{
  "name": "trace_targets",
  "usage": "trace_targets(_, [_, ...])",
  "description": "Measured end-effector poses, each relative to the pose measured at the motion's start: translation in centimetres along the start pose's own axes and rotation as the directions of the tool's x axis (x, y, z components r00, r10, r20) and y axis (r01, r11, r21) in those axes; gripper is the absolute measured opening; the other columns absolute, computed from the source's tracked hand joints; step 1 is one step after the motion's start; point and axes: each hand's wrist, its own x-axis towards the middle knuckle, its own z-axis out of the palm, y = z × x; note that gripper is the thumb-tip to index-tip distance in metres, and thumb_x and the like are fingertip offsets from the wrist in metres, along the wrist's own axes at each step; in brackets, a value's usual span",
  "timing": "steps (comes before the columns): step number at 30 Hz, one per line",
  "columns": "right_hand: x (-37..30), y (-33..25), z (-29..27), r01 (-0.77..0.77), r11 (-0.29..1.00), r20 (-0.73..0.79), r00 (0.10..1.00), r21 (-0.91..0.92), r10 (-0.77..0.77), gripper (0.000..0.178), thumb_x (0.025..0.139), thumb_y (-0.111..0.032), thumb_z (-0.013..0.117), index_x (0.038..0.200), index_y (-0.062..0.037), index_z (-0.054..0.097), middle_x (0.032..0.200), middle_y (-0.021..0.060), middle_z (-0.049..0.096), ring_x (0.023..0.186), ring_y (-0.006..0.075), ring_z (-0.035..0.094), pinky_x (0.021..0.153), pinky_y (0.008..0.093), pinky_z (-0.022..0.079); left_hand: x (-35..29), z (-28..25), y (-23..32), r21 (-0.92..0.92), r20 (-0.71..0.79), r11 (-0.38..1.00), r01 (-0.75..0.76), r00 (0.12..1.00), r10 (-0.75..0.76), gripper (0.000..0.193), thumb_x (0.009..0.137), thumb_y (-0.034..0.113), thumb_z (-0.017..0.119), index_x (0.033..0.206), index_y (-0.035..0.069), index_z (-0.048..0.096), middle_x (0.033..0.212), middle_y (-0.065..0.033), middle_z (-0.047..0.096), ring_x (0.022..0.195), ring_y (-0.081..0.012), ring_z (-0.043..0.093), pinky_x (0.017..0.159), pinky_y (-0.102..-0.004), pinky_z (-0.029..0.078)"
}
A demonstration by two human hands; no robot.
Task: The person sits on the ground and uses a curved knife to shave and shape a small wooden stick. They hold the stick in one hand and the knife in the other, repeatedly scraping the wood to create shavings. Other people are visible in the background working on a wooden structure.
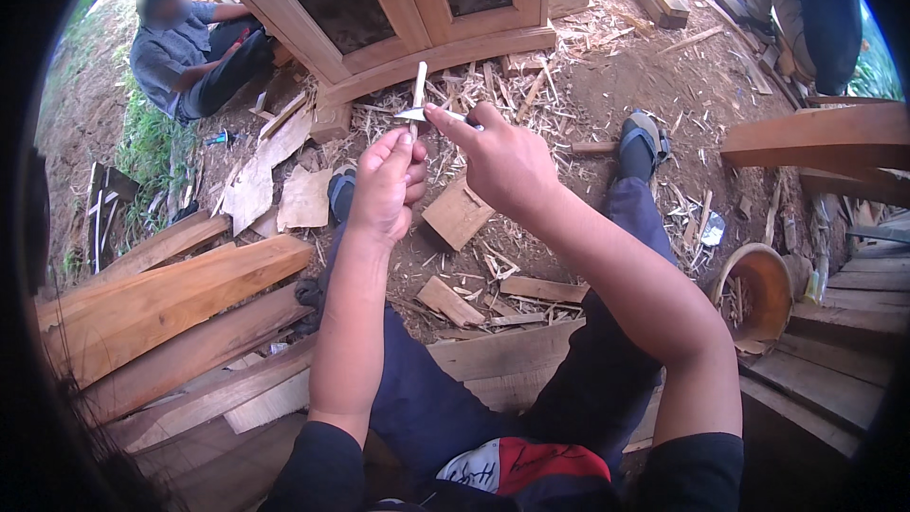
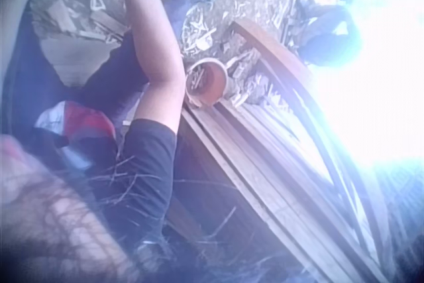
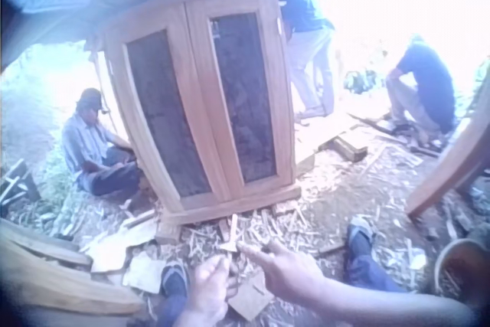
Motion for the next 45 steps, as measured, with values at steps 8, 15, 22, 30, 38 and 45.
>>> trace_targets(8, [0.6, -0.9, 0.1, 0.065, 0.985, -0.01, 0.998, 0.157, -0.064, 0.05, 0.081, -0.006, 0.057, 0.125, -0.0291, 0.062, 0.084, 0.0082, 0.058, 0.064, 0.0284, 0.064, 0.055, 0.039, 0.054, -0.4, 0.8, 1.1, 0.102, -0.102, 0.986, -0.132, 0.985, 0.142, 0.014, 0.101, 0.015, 0.043, 0.097, 0.006, 0.053, 0.08, 0.0035, 0.049, 0.053, 0.0007, 0.036, 0.042, -0.0142, 0.027])
trace_targets(15, [1.3, -0.6, 0.0, 0.052, 0.976, -0.116, 0.993, 0.211, -0.028, 0.053, 0.08, 0.001, 0.055, 0.126, -0.0257, 0.062, 0.081, 0.0083, 0.058, 0.065, 0.0288, 0.062, 0.059, 0.0396, 0.052, -1.8, 1.7, 1.0, 0.119, -0.067, 0.981, -0.156, 0.984, 0.165, 0.018, 0.102, 0.018, 0.043, 0.093, 0.005, 0.053, 0.077, 0.0042, 0.047, 0.051, 0.0007, 0.034, 0.041, -0.0154, 0.026])
trace_targets(22, [0.4, -0.9, 0.1, 0.026, 0.962, 0.066, 0.997, 0.273, -0.045, 0.049, 0.081, -0.004, 0.055, 0.123, -0.027, 0.064, 0.079, 0.0086, 0.058, 0.066, 0.0296, 0.064, 0.059, 0.0405, 0.053, -1.1, 0.9, 0.2, 0.198, -0.184, 0.97, -0.14, 0.967, 0.177, 0.012, 0.099, 0.013, 0.046, 0.095, 0.005, 0.054, 0.077, 0.0029, 0.05, 0.051, 0.0001, 0.036, 0.039, -0.0161, 0.026])
trace_targets(30, [1.0, -4.4, 0.1, -0.019, 0.931, 0.208, 0.976, 0.366, -0.062, 0.044, 0.086, -0.003, 0.054, 0.127, -0.0173, 0.059, 0.096, 0.0126, 0.06, 0.082, 0.0296, 0.063, 0.072, 0.0393, 0.051, -1.6, -1.3, -0.6, 0.194, -0.287, 0.922, -0.335, 0.88, 0.38, 0.02, 0.096, 0.007, 0.046, 0.115, 0.006, 0.053, 0.087, -0.0003, 0.056, 0.068, -0.0036, 0.049, 0.055, -0.0198, 0.04])
trace_targets(38, [0.1, -2.9, -0.4, -0.118, 0.893, 0.25, 0.968, 0.435, 0.006, 0.043, 0.089, 0.009, 0.044, 0.13, -0.0013, 0.053, 0.123, 0.0194, 0.06, 0.115, 0.0288, 0.058, 0.093, 0.0391, 0.048, 0.7, 1.2, -3.8, 0.482, -0.265, 0.805, -0.346, 0.818, 0.51, 0.023, 0.094, 0.0, 0.044, 0.116, -0.005, 0.048, 0.079, -0.0188, 0.06, 0.073, -0.0266, 0.062, 0.063, -0.0407, 0.045])
trace_targets(45, [1.7, -4.1, 0.5, -0.122, 0.929, 0.193, 0.98, 0.351, 0.056, 0.042, 0.085, 0.004, 0.052, 0.125, -0.008, 0.06, 0.108, 0.0184, 0.064, 0.098, 0.0325, 0.063, 0.084, 0.0385, 0.049, 1.1, -1.1, -2.4, 0.382, -0.27, 0.906, -0.185, 0.915, 0.301, 0.012, 0.097, 0.005, 0.045, 0.104, -0.001, 0.052, 0.079, -0.0064, 0.059, 0.063, -0.0117, 0.057, 0.056, -0.0303, 0.049])
